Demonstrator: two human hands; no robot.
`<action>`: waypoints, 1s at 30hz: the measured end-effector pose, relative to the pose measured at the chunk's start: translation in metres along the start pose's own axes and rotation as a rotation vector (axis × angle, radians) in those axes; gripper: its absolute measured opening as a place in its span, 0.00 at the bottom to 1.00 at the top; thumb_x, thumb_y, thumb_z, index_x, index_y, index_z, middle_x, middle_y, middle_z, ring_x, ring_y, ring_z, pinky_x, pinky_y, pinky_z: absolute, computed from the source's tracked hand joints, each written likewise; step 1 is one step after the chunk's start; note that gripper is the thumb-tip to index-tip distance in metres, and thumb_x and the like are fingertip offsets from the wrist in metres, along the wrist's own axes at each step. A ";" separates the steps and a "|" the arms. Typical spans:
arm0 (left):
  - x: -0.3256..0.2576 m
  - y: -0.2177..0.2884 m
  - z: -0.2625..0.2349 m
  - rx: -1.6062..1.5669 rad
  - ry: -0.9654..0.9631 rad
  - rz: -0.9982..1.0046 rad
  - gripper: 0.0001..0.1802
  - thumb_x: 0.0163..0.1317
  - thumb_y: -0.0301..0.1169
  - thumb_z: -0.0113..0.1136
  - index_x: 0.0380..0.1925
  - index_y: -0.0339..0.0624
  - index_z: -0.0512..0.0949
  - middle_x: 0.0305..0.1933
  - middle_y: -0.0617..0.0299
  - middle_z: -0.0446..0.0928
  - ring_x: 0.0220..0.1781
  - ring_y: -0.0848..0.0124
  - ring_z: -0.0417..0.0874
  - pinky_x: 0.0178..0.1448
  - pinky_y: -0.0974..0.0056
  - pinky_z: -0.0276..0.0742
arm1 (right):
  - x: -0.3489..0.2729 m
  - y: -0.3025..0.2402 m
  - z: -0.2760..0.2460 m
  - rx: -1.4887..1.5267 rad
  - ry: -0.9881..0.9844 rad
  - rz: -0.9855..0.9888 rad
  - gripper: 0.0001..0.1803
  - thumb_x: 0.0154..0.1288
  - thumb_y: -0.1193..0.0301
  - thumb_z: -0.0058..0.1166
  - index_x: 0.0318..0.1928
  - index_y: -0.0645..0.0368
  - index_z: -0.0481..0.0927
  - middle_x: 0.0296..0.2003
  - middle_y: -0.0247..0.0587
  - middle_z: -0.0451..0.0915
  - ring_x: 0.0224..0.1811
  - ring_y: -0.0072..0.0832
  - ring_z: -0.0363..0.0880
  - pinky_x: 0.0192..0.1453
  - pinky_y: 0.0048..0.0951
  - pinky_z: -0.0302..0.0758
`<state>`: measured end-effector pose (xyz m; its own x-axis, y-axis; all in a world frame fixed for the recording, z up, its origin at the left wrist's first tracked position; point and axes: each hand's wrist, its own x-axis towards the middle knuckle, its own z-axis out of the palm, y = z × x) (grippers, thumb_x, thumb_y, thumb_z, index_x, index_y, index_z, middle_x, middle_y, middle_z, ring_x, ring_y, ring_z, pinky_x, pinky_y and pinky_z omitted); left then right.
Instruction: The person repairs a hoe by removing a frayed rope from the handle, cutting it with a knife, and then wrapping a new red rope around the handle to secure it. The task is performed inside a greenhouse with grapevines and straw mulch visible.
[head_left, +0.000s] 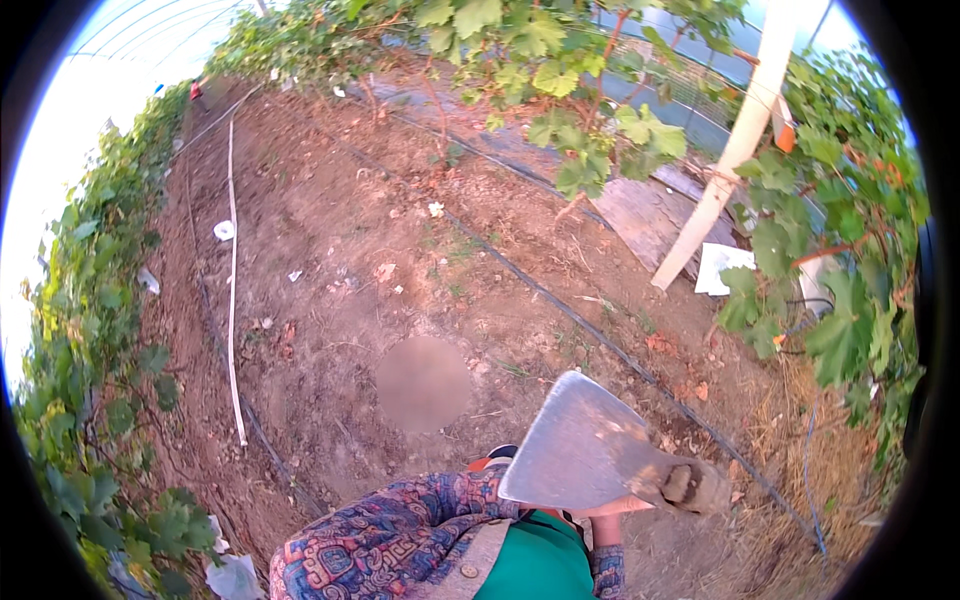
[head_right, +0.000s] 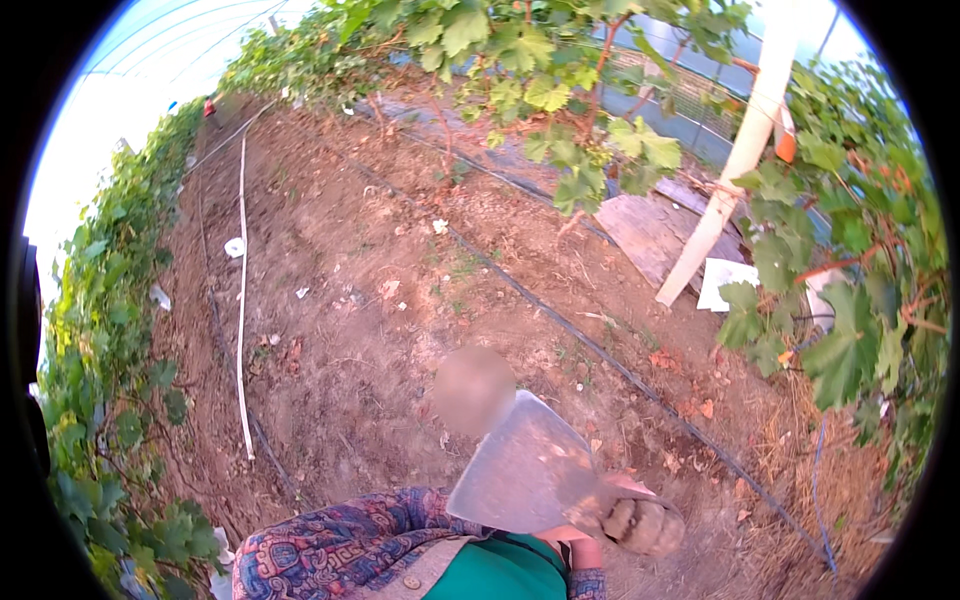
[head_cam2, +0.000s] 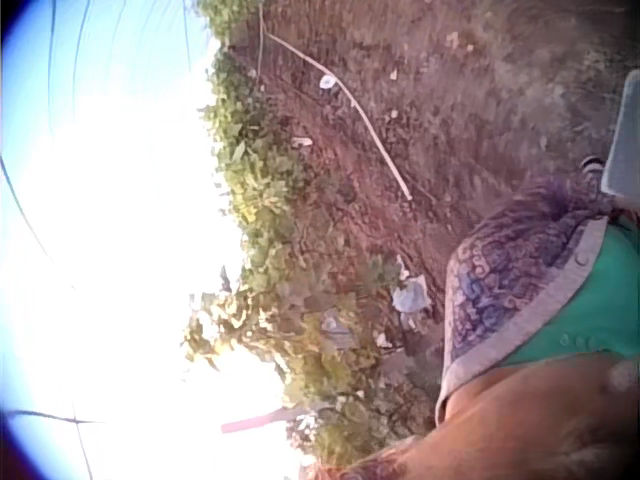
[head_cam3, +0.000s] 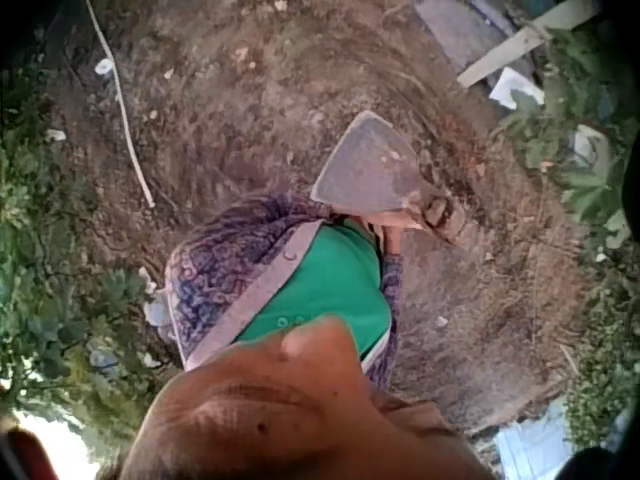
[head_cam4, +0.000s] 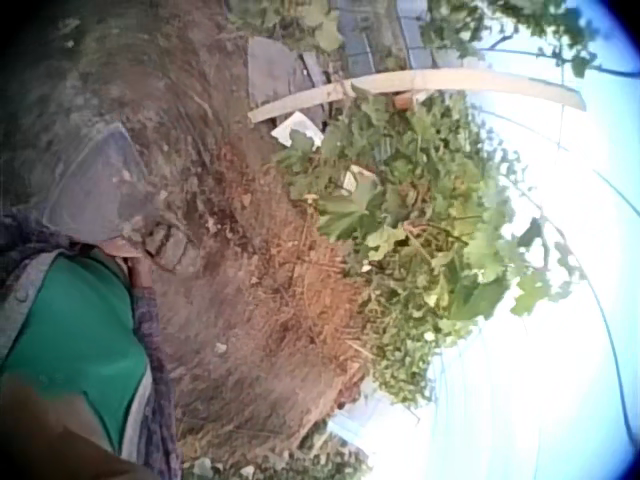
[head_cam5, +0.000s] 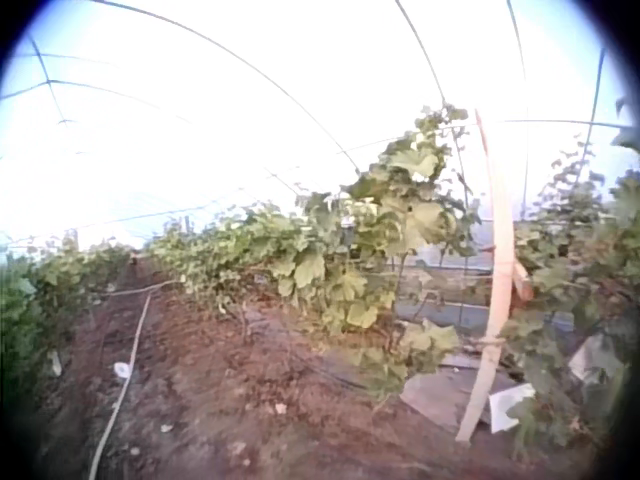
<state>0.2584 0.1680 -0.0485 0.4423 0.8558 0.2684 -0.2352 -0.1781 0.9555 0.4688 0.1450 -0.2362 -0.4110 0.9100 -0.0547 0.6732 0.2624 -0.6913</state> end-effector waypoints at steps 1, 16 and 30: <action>0.000 0.001 0.001 -0.003 0.000 0.004 0.15 0.75 0.32 0.51 0.52 0.34 0.80 0.41 0.60 0.84 0.43 0.73 0.83 0.48 0.65 0.78 | 0.002 -0.001 -0.003 -0.006 -0.004 0.004 0.20 0.66 0.69 0.56 0.58 0.60 0.75 0.52 0.56 0.77 0.56 0.48 0.76 0.58 0.43 0.74; 0.033 -0.010 0.014 -0.097 0.063 0.034 0.14 0.75 0.29 0.52 0.52 0.34 0.82 0.40 0.65 0.83 0.43 0.77 0.81 0.49 0.69 0.77 | 0.031 -0.021 -0.024 0.029 0.188 -0.020 0.12 0.68 0.67 0.56 0.48 0.61 0.77 0.39 0.54 0.81 0.41 0.46 0.81 0.44 0.44 0.76; 0.044 0.028 0.001 -0.067 -0.087 -0.434 0.23 0.81 0.38 0.39 0.70 0.44 0.67 0.70 0.62 0.70 0.70 0.73 0.67 0.77 0.60 0.50 | 0.055 -0.034 -0.022 0.422 0.442 -0.047 0.14 0.70 0.68 0.55 0.50 0.63 0.74 0.42 0.56 0.81 0.46 0.47 0.84 0.45 0.41 0.78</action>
<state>0.2720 0.2005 -0.0094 0.5832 0.7996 -0.1433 -0.0658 0.2224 0.9727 0.4366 0.1930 -0.1998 -0.0791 0.9712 0.2246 0.3221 0.2381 -0.9163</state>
